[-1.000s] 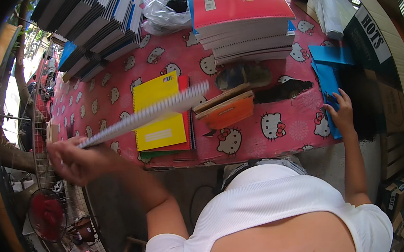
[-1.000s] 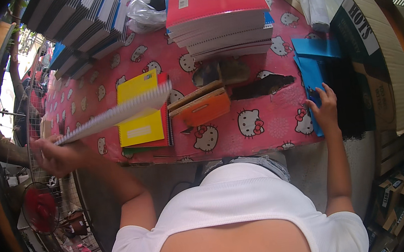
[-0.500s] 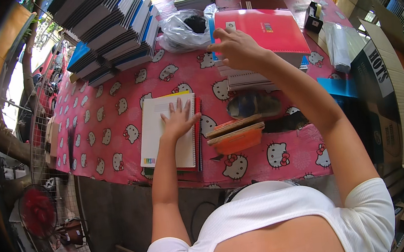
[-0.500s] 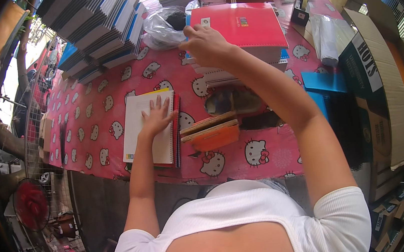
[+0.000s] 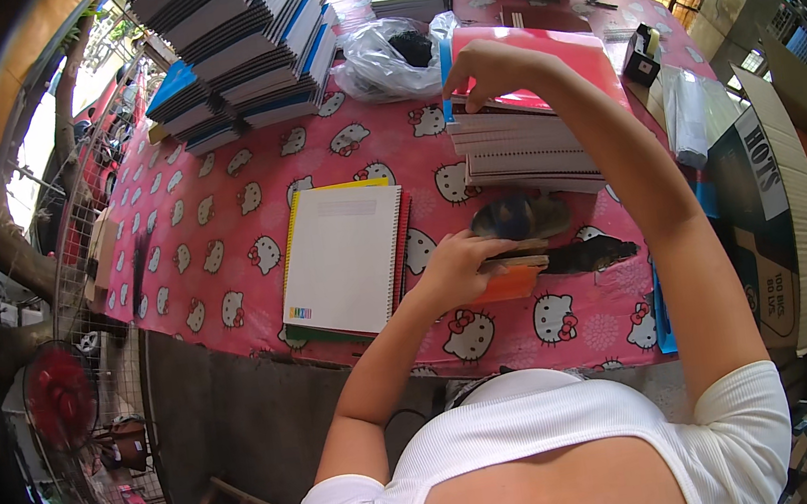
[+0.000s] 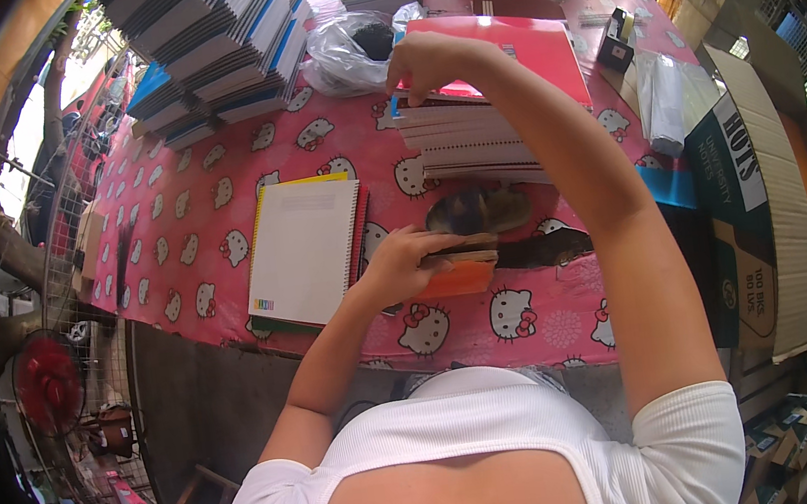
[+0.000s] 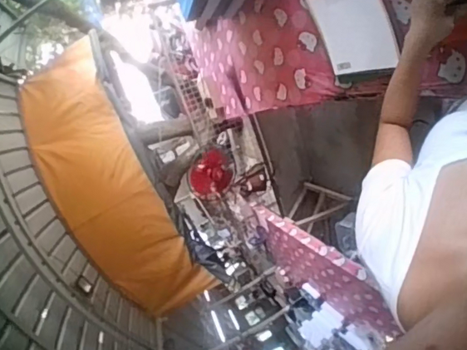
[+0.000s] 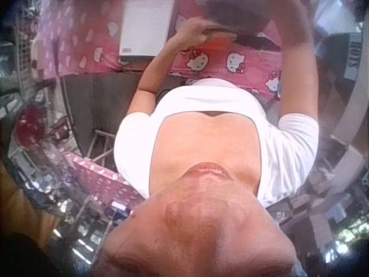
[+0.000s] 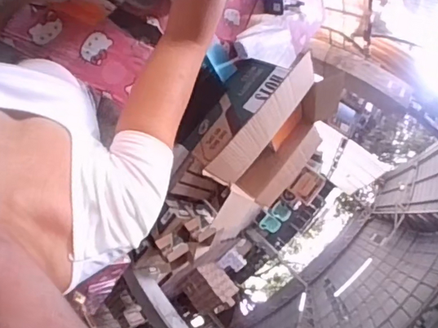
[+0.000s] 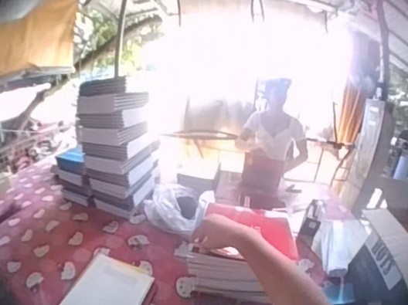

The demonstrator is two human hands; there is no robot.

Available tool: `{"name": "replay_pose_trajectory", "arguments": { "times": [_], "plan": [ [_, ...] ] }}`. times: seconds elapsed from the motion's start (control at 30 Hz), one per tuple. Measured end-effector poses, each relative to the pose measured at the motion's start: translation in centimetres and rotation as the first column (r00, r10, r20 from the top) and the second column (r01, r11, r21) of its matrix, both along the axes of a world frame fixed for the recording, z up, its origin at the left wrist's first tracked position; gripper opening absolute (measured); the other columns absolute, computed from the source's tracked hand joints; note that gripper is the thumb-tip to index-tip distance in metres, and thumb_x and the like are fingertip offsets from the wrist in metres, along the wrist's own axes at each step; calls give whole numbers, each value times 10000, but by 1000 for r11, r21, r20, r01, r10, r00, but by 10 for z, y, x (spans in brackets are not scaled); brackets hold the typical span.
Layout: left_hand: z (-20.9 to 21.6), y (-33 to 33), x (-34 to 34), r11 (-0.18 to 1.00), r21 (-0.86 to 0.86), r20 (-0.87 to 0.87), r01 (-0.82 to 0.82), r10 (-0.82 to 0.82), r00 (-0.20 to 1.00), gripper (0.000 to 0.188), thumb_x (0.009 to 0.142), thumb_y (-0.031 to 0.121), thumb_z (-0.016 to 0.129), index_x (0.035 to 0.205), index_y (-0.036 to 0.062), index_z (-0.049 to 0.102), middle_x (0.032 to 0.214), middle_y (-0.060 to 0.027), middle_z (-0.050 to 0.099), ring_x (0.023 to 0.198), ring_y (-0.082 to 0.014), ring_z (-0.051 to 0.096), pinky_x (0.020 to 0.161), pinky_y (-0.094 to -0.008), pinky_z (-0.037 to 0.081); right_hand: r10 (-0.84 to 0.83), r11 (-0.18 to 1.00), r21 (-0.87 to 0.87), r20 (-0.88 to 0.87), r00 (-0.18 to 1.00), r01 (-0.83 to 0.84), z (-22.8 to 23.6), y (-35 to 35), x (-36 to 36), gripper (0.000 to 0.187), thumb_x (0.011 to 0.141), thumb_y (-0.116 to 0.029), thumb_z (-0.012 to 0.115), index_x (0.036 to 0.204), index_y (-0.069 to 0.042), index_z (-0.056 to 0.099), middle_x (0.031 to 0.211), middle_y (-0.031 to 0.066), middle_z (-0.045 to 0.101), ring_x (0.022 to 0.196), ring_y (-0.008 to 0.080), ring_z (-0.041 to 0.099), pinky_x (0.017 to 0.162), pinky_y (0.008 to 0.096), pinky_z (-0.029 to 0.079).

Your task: The person applies pieces of blue adhesive tape to the spines of spiral notebooks and trims the excess tape using shears.

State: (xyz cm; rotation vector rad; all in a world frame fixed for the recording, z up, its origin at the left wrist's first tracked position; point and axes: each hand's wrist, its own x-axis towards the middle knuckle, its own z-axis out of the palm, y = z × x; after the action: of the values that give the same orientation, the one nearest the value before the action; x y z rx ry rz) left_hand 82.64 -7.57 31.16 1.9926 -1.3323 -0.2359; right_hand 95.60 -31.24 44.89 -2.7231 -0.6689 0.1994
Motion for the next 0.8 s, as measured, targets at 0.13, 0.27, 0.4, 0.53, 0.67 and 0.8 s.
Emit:
{"name": "replay_pose_trajectory", "arguments": {
  "times": [0.13,0.27,0.4,0.53,0.67,0.8],
  "plan": [
    [4,-6,-3,999,23,-93,26,-23,995,514,736,103,736,1231,86,603,1082,-120,669,940,-318,592,839,-387,475,-8,997,-79,18,1000,10,1,-2,-2,485,672,-104,735,1152,-144,676,915,113,702,849,240,667,767,368,521],
    [13,-16,-1,877,-360,-364,-319,183,913,675,723,163,775,1324,47,491,1245,-138,594,1086,-299,577,958,-413,433,-160,987,44,266,951,154,11,6,-31,466,741,-77,653,1201,-126,591,852,127,687,779,258,669,672,385,519],
    [54,-21,32,637,-664,169,-391,637,752,598,748,112,717,1293,37,482,1248,-141,572,1132,-299,577,1079,-428,315,106,990,6,613,783,-139,23,49,-130,436,735,-123,655,1143,-84,506,775,119,647,738,242,667,615,381,519],
    [92,5,16,724,-689,431,-33,445,785,164,741,74,703,892,51,642,825,-71,699,764,-270,677,932,-443,468,-120,928,310,775,620,-208,15,50,-213,660,744,-209,756,1292,-66,416,1078,133,603,1007,321,610,838,414,507],
    [109,31,-27,486,-833,-101,-265,337,936,196,785,84,748,937,26,638,884,-70,695,782,-175,660,761,-337,533,-637,768,606,685,353,207,-30,-11,-259,718,769,-214,781,1349,-49,391,1251,161,552,1140,297,555,949,391,453],
    [92,44,-33,555,-728,-217,-402,369,904,212,821,74,743,983,-1,629,929,-57,682,809,-111,626,726,-271,509,-648,563,763,169,743,317,-131,-15,-275,375,743,-42,760,1092,-20,621,1054,124,661,981,218,639,808,332,502]
  ]
}}
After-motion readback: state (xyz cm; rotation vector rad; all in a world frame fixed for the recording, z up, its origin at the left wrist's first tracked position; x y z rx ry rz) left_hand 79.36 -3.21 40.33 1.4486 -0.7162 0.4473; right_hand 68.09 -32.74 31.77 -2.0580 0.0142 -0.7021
